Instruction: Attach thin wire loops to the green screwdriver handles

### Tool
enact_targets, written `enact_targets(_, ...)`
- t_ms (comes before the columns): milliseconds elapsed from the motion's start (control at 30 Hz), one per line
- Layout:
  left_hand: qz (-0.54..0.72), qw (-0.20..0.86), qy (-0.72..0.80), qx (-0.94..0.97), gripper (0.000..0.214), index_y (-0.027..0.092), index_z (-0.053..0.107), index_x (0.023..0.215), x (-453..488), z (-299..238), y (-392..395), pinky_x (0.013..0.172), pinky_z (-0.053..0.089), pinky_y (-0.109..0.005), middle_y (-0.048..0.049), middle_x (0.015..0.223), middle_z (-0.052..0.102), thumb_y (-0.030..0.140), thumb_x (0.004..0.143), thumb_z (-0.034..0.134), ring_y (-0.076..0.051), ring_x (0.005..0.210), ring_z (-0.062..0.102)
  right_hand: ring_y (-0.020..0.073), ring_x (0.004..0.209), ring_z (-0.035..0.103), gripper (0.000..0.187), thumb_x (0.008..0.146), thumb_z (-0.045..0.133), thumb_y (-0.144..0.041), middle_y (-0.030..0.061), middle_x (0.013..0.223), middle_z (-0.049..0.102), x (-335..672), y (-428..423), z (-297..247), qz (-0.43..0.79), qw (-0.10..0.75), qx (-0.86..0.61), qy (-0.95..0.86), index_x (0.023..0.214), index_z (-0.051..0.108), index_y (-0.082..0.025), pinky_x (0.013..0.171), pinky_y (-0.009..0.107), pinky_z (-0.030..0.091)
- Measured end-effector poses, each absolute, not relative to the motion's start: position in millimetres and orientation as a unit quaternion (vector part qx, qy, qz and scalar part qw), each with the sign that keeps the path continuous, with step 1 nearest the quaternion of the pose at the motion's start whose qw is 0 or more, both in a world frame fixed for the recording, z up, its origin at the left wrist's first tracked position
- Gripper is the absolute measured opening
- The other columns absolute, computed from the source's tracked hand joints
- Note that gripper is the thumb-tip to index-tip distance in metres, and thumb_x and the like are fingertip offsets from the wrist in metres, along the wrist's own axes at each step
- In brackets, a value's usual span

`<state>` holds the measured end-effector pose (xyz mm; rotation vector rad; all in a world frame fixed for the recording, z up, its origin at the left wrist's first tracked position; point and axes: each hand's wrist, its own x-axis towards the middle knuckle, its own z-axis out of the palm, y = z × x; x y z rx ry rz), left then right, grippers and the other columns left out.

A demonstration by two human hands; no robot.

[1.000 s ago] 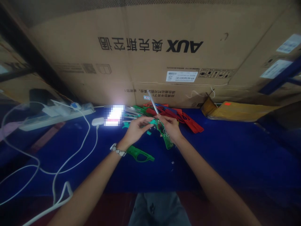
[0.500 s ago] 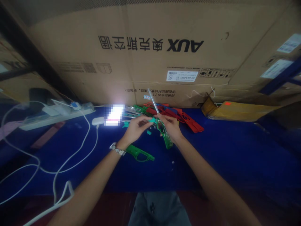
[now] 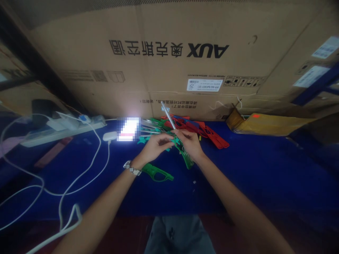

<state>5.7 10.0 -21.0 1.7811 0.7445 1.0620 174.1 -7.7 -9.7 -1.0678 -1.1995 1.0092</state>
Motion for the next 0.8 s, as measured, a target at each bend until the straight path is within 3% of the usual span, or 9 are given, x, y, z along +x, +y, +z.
enact_targets(67, 0.419, 0.468, 0.298, 0.719, 0.021, 0.016, 0.072, 0.092, 6, -19, 8, 0.071, 0.056, -0.028, -0.0038, 0.084, 0.072, 0.032, 0.078, 0.077, -0.014, 0.071, 0.067, 0.02, 0.089, 0.069, 0.026, 0.075, 0.076, -0.05, 0.0018, 0.087, 0.075, 176, -4, -14, 0.402, 0.6, -0.433, -0.54, 0.077, 0.081, -0.025, 0.087, 0.034, 0.055)
enact_targets(133, 0.41, 0.479, 0.299, 0.717, 0.02, 0.015, 0.072, 0.09, 7, -16, 6, 0.071, 0.056, -0.028, -0.0037, 0.084, 0.072, 0.03, 0.078, 0.077, -0.014, 0.071, 0.066, 0.0218, 0.095, 0.069, 0.022, 0.075, 0.077, -0.048, 0.002, 0.088, 0.076, 177, -2, -17, 0.387, 0.606, -0.42, -0.554, 0.077, 0.081, -0.027, 0.093, 0.037, 0.052)
enact_targets(367, 0.376, 0.548, 0.297, 0.686, 0.018, 0.015, 0.072, 0.09, 7, -11, 4, 0.069, 0.053, -0.026, -0.0014, 0.076, 0.069, 0.027, 0.078, 0.076, -0.013, 0.068, 0.065, 0.0219, 0.092, 0.069, 0.021, 0.077, 0.076, -0.047, 0.0032, 0.089, 0.074, 179, -2, -17, 0.365, 0.608, -0.426, -0.561, 0.077, 0.081, -0.027, 0.092, 0.039, 0.053)
enact_targets(600, 0.371, 0.685, 0.285, 0.559, 0.023, 0.014, 0.076, 0.087, 3, -8, 4, 0.076, 0.057, -0.032, -0.0062, 0.079, 0.072, 0.032, 0.075, 0.079, -0.016, 0.071, 0.068, 0.022, 0.094, 0.068, 0.025, 0.078, 0.074, -0.05, 0.005, 0.091, 0.073, 179, -4, -17, 0.316, 0.592, -0.45, -0.589, 0.081, 0.081, -0.027, 0.09, 0.04, 0.055)
enact_targets(800, 0.338, 0.66, 0.318, 0.59, 0.022, 0.014, 0.075, 0.082, 11, 0, -4, 0.073, 0.055, -0.025, -0.0028, 0.077, 0.068, 0.034, 0.075, 0.081, -0.012, 0.072, 0.064, 0.0218, 0.095, 0.068, 0.022, 0.082, 0.07, -0.045, 0.0057, 0.096, 0.073, 178, -5, -19, 0.276, 0.587, -0.466, -0.602, 0.085, 0.082, -0.027, 0.088, 0.039, 0.056)
